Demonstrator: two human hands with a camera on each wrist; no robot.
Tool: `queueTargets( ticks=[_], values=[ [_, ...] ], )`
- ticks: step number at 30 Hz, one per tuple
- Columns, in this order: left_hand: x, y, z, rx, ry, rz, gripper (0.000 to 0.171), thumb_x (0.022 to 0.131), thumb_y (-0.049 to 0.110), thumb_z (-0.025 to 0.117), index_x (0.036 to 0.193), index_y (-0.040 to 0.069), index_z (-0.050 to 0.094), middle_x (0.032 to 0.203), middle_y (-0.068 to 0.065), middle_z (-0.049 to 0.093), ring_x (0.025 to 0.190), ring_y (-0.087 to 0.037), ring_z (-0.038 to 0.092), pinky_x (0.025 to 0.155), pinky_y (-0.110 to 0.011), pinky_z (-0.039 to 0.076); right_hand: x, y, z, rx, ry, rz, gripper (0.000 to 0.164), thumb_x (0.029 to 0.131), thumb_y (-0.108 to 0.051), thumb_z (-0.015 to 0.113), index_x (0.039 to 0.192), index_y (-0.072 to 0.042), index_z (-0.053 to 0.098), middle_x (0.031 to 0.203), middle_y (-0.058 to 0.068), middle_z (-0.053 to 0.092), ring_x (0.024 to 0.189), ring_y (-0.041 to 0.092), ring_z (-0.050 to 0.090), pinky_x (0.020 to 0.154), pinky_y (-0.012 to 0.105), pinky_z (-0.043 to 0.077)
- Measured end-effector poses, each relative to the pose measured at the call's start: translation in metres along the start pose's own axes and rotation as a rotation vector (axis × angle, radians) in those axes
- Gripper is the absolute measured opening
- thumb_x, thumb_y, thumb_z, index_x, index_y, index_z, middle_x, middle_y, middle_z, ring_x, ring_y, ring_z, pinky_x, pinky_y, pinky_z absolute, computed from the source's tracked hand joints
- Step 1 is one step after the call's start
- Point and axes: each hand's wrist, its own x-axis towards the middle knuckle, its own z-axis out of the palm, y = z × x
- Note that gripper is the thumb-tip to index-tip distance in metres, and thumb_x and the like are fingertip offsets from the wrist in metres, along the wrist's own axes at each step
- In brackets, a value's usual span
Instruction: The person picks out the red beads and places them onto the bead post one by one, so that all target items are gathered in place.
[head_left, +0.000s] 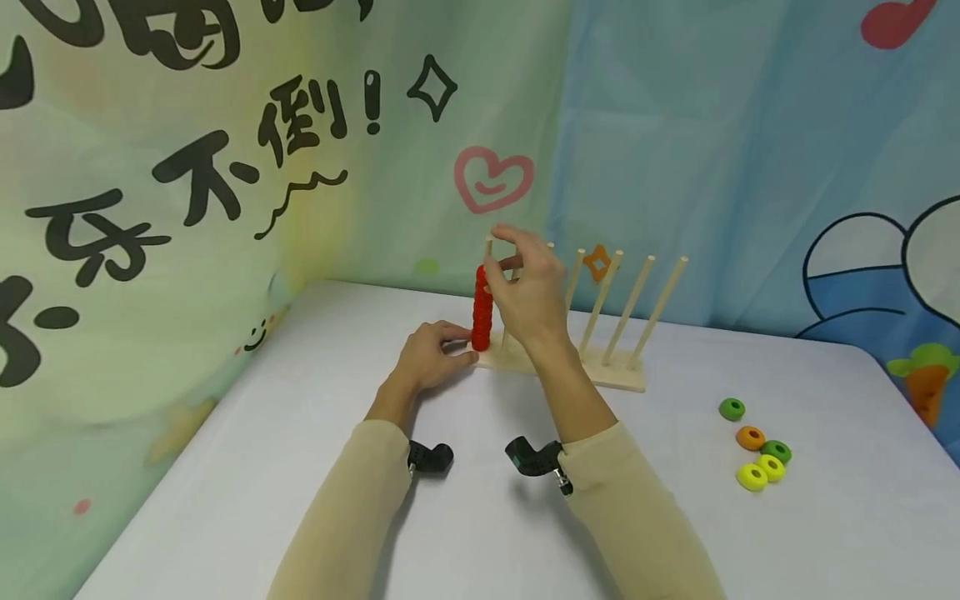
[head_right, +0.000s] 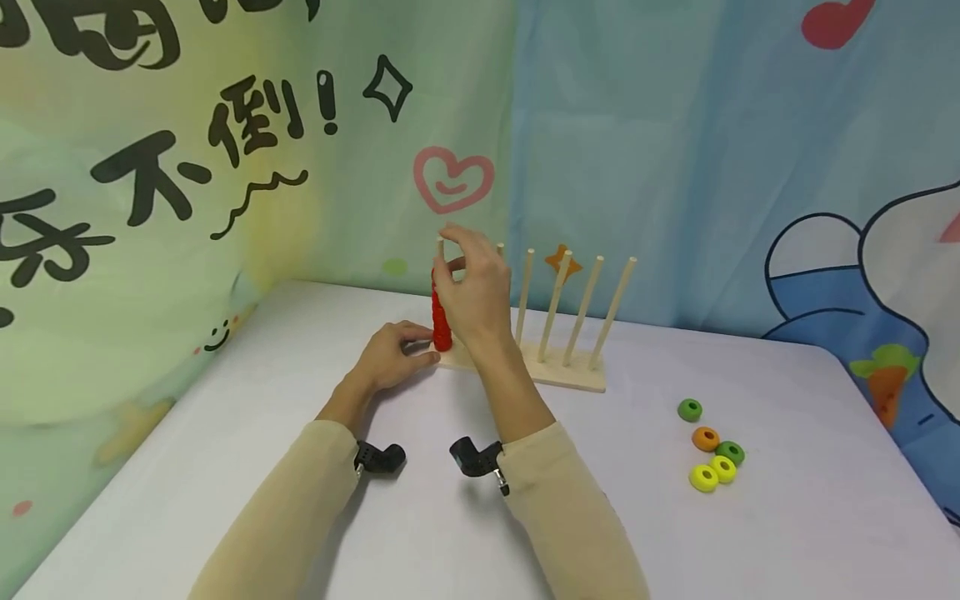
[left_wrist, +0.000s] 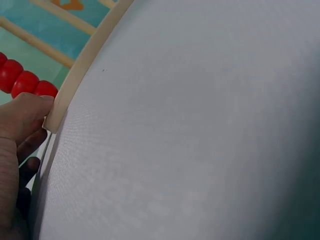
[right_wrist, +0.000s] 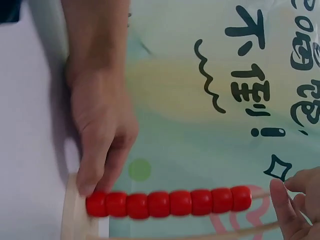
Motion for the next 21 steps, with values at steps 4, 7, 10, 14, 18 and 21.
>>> queueTargets(
  ticks=[4, 7, 10, 14, 18, 21],
  values=[
    [0.001, 0.002, -0.004, -0.006, -0.018, 0.012, 0.044, 0.085, 0.038, 0.072, 0.124, 0.019, 0.071, 0.123, 0.001, 0.067, 0.117, -0.021, 0.057, 0.099, -0.040, 0.047, -0.007, -0.002, -0.014, 0.004, -0.034, 0.022, 0.033, 0.090, -0.003, 0.065, 0.123, -0.006, 0.065, 0.129, 0.003, 0.062, 0.081, 0.017, 0.070, 0.063, 0.026, 0.058],
    [-0.003, 0.002, -0.010, -0.020, -0.057, 0.003, 0.047, 0.085, 0.037, 0.074, 0.127, 0.018, 0.069, 0.126, -0.001, 0.065, 0.119, -0.022, 0.056, 0.101, -0.041, 0.046, -0.013, -0.002, -0.021, 0.026, -0.072, 0.037, 0.034, 0.091, -0.003, 0.064, 0.124, -0.008, 0.065, 0.132, 0.001, 0.060, 0.085, 0.017, 0.069, 0.066, 0.026, 0.059],
    [-0.006, 0.001, -0.016, -0.034, -0.111, -0.006, 0.053, 0.084, 0.038, 0.075, 0.132, 0.017, 0.064, 0.131, -0.002, 0.062, 0.122, -0.022, 0.054, 0.104, -0.041, 0.044, -0.018, 0.000, -0.026, 0.058, -0.097, 0.018, 0.034, 0.091, -0.003, 0.064, 0.124, -0.010, 0.065, 0.132, -0.001, 0.058, 0.088, 0.016, 0.069, 0.069, 0.026, 0.059],
    [-0.008, -0.001, -0.029, -0.005, -0.187, -0.006, 0.061, 0.086, 0.041, 0.073, 0.138, 0.014, 0.058, 0.137, -0.006, 0.058, 0.126, -0.024, 0.052, 0.106, -0.042, 0.042, -0.024, 0.004, -0.031, 0.113, -0.145, -0.028, 0.035, 0.091, -0.001, 0.066, 0.125, -0.011, 0.065, 0.132, 0.000, 0.057, 0.093, 0.018, 0.068, 0.071, 0.027, 0.059],
    [-0.011, -0.002, -0.044, 0.077, -0.243, -0.008, 0.062, 0.088, 0.043, 0.069, 0.141, 0.012, 0.055, 0.139, -0.008, 0.057, 0.127, -0.028, 0.050, 0.108, -0.046, 0.039, -0.034, 0.005, -0.039, 0.130, -0.196, -0.058, 0.038, 0.089, 0.003, 0.067, 0.126, -0.008, 0.064, 0.131, 0.004, 0.057, 0.095, 0.023, 0.066, 0.071, 0.030, 0.059],
    [-0.015, 0.000, -0.056, 0.132, -0.270, -0.026, 0.060, 0.090, 0.042, 0.067, 0.141, 0.013, 0.054, 0.139, -0.007, 0.057, 0.130, -0.030, 0.047, 0.110, -0.051, 0.034, -0.041, 0.001, -0.049, 0.109, -0.223, -0.072, 0.037, 0.088, 0.007, 0.067, 0.124, -0.002, 0.063, 0.130, 0.011, 0.057, 0.094, 0.028, 0.066, 0.071, 0.035, 0.060]
  ],
)
